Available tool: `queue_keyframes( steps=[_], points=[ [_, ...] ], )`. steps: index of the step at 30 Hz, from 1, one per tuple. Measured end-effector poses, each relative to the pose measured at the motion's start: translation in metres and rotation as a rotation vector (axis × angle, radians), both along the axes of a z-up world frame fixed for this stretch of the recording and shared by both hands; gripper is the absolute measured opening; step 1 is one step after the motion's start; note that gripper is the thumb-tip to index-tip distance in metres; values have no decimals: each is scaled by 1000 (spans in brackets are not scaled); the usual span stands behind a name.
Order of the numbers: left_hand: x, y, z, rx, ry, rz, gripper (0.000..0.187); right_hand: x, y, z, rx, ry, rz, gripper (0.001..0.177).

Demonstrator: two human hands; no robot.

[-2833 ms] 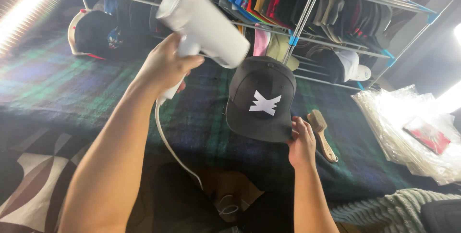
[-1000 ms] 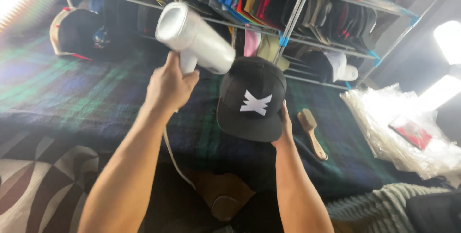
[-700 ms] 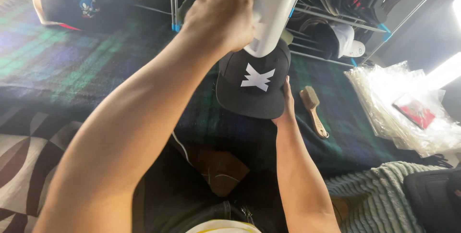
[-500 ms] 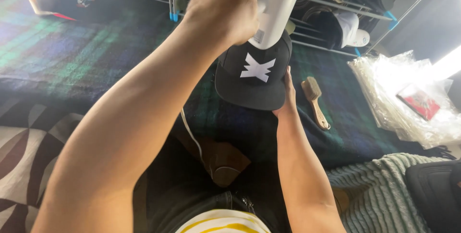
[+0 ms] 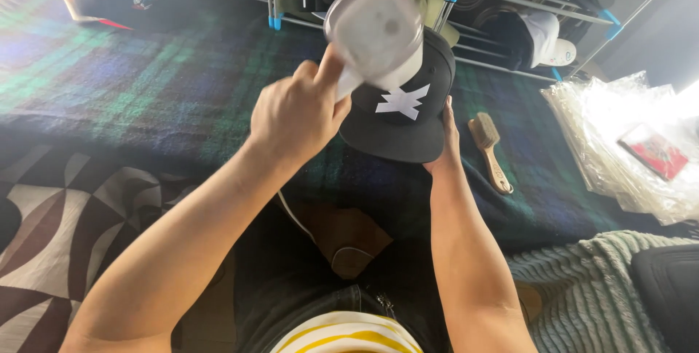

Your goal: Cleaning and shaping a baseball cap using a hair dryer and a brush

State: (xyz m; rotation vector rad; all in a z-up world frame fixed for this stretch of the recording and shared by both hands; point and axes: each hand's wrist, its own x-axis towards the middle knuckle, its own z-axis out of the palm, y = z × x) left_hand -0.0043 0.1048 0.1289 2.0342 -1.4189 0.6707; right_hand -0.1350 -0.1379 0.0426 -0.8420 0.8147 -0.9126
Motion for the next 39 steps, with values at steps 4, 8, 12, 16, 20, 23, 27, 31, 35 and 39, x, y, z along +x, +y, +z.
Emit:
queue_keyframes(
  steps=[4, 8, 12, 16, 20, 23, 27, 31, 35, 39],
  points=[
    [37, 0, -75, -141, -324, -49, 37, -4, -13, -15, -82, -83, 25, 72],
    [70, -2, -111, -336, -577, -6, 19, -8, -22, -29, -144, -140, 36, 69],
    [64, -1, -99, -388, -564, 12, 23, -11, -26, -37, -180, -200, 50, 64],
    [56, 4, -85, -328, -554, -86, 32, -6, -24, -40, -158, -187, 68, 63],
    [66, -7, -98, -355, -608, -148, 29, -4, -28, -43, -154, -170, 80, 62],
    [50, -11, -84, -371, -599, -177, 26, -8, -23, -40, -146, -149, 81, 62],
    [5, -24, -60, -434, -683, -203, 29, -8, -8, -26, -199, -71, 87, 61],
    [-47, -48, -53, -387, -693, -83, 34, -11, -7, -25, -203, -59, 91, 60],
    [-75, -69, -42, -448, -680, -47, 24, -12, -9, -21, -212, -55, 99, 59],
    [-61, -63, -44, -368, -716, -113, 27, -13, -12, -17, -215, -67, 96, 59]
  ],
)
